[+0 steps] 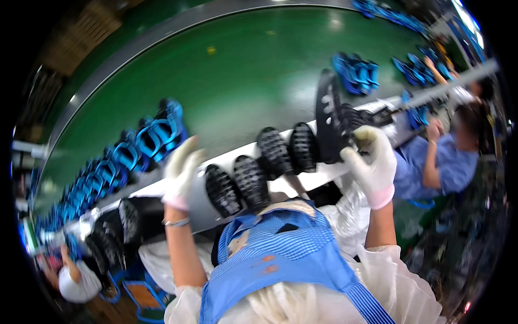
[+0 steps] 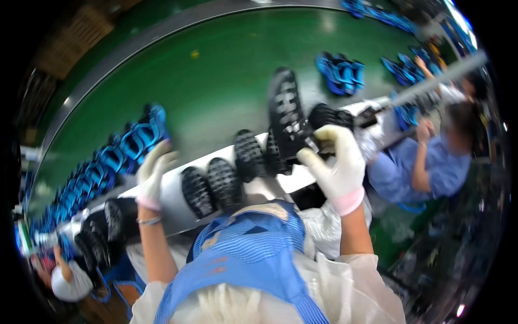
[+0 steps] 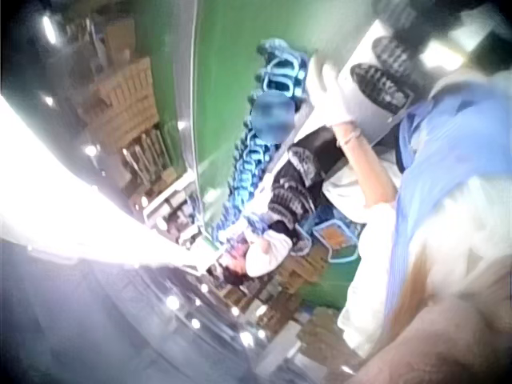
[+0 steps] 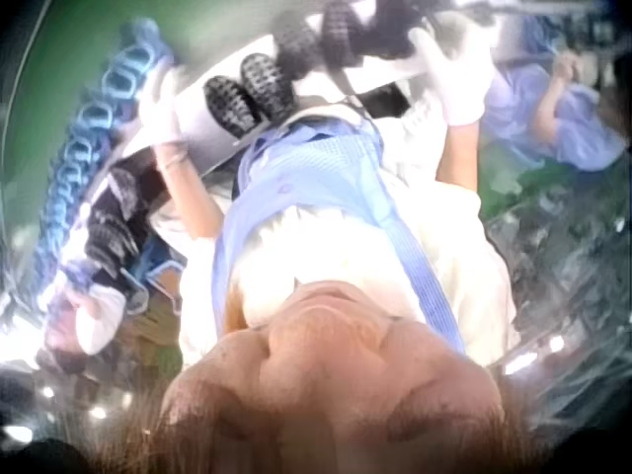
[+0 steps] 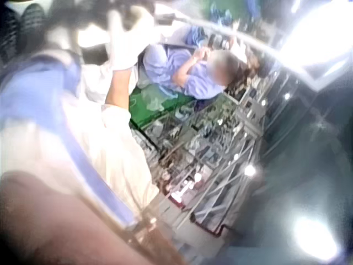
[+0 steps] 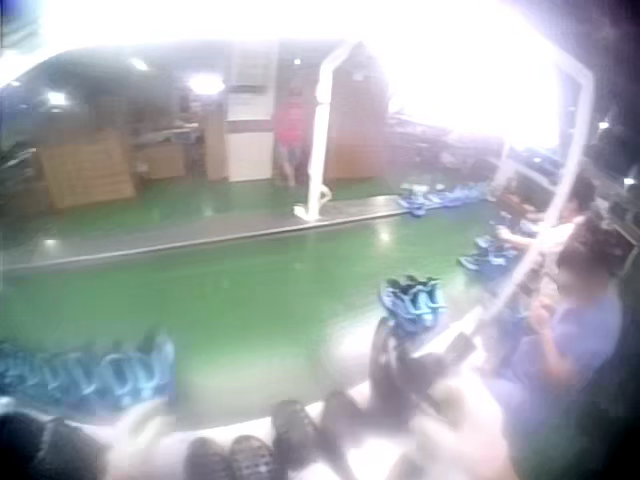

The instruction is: The person performs shoe assembly by taking black shoe components from a pile and fitting them into blue and black sneakers moving along a conveyor belt, repeating the process for multiple shoes.

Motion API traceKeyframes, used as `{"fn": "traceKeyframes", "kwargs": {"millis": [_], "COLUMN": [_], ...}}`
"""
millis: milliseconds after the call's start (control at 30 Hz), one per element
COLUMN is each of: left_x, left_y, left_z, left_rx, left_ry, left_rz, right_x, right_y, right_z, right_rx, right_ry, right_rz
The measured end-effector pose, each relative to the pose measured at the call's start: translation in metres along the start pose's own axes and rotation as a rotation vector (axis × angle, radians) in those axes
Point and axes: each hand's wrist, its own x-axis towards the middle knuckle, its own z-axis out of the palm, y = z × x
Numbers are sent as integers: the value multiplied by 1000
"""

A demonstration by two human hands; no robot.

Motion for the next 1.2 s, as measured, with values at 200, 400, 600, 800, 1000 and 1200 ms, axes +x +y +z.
{"fn": "traceKeyframes", "kwargs": {"millis": [200,400,600,800,1000,1200], "left_x": [-15,-28,-15,20,81,107], "left_y": [28,-15,-31,-42,-118,-144], "left_z": [35,-14,-47,-88,-125,-97], "left_rx": [-476,-679,-886,-488,745,736], "left_ry": [-409,-98,4,71,315,244], "left_rz": [-35,-68,-107,-284,251,-54], "right_x": [3,-2,0,28,55,100], "right_y": [-77,-96,-112,-105,-100,-105], "right_z": [98,174,243,291,331,365], "right_rx": [161,45,-7,-122,-424,-562], "right_ry": [-517,-778,-665,-745,-959,-1206], "right_rz": [-316,-208,-281,-198,-283,-377]}}
